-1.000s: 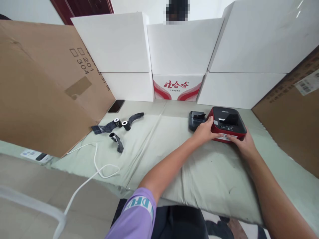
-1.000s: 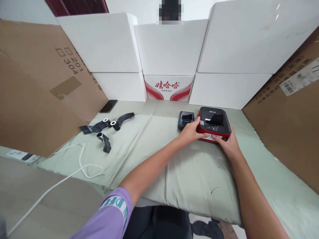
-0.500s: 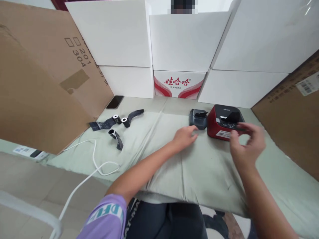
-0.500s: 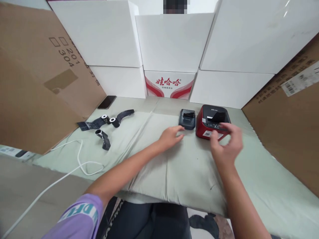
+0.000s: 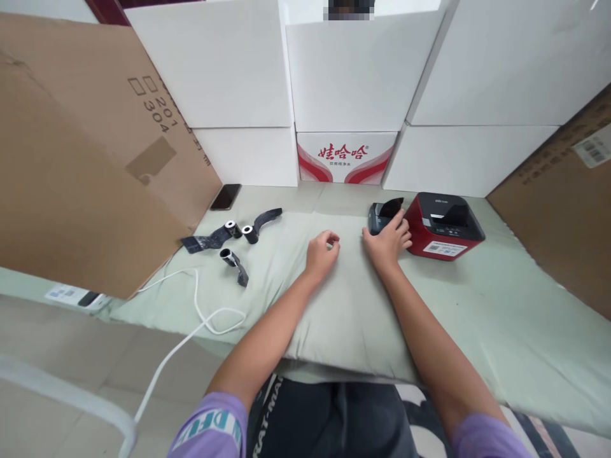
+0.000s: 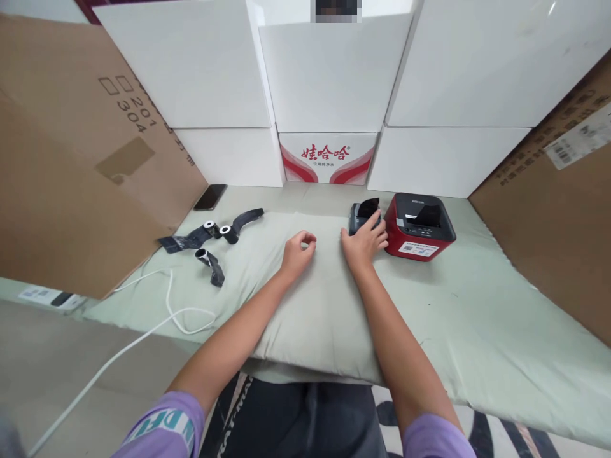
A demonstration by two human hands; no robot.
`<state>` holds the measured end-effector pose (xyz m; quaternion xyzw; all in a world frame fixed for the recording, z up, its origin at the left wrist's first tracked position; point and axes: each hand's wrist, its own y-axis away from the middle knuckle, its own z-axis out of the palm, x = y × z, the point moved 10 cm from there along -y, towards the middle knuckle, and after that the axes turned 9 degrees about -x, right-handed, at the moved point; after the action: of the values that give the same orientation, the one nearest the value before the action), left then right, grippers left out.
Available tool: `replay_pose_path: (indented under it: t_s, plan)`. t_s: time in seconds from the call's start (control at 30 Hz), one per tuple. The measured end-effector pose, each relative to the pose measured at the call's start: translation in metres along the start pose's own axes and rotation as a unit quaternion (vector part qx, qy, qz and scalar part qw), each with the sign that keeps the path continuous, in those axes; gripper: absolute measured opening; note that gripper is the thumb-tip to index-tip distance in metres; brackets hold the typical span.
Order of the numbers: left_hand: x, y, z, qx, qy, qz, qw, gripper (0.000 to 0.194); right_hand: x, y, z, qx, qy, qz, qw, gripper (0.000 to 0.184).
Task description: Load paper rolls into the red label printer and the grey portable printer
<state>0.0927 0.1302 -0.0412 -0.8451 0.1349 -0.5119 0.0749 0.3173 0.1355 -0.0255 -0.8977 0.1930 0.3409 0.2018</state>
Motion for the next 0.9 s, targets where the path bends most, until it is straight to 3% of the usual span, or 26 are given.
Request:
replay_pose_path:
  t_s: [0.17,0.37,0.5,0.67,0.77,0.9]
  plan:
    - [-0.008,-0.002,-0.009,0.027,0.011,-0.023,0.999,0.014,0.003,-0.002,0.004,0.016,0.09,-0.006,0.996,0.111]
    - [-0.01,-0.004,-0.016,0.032,0.011,-0.046,0.998,0.017,-0.008,0.005,-0.003,0.02,0.051,-0.069,0.996,0.118]
    - [-0.013,-0.009,-0.021,0.03,0.035,-0.044,0.998,0.021,-0.031,0.033,0.001,-0.018,0.003,-0.129,0.991,0.115]
    - [-0.022,-0.014,-0.035,0.035,0.079,-0.031,0.996,0.033,-0.05,0.068,0.027,-0.1,-0.033,-0.136,0.985,0.12]
    - [-0.03,-0.015,-0.033,0.001,0.078,-0.036,0.996,0.032,-0.054,0.081,0.038,-0.124,-0.006,-0.123,0.985,0.121]
    - [-0.04,-0.016,-0.021,-0.049,0.12,-0.042,0.991,0.041,-0.057,0.09,0.036,-0.115,0.017,-0.116,0.986,0.12]
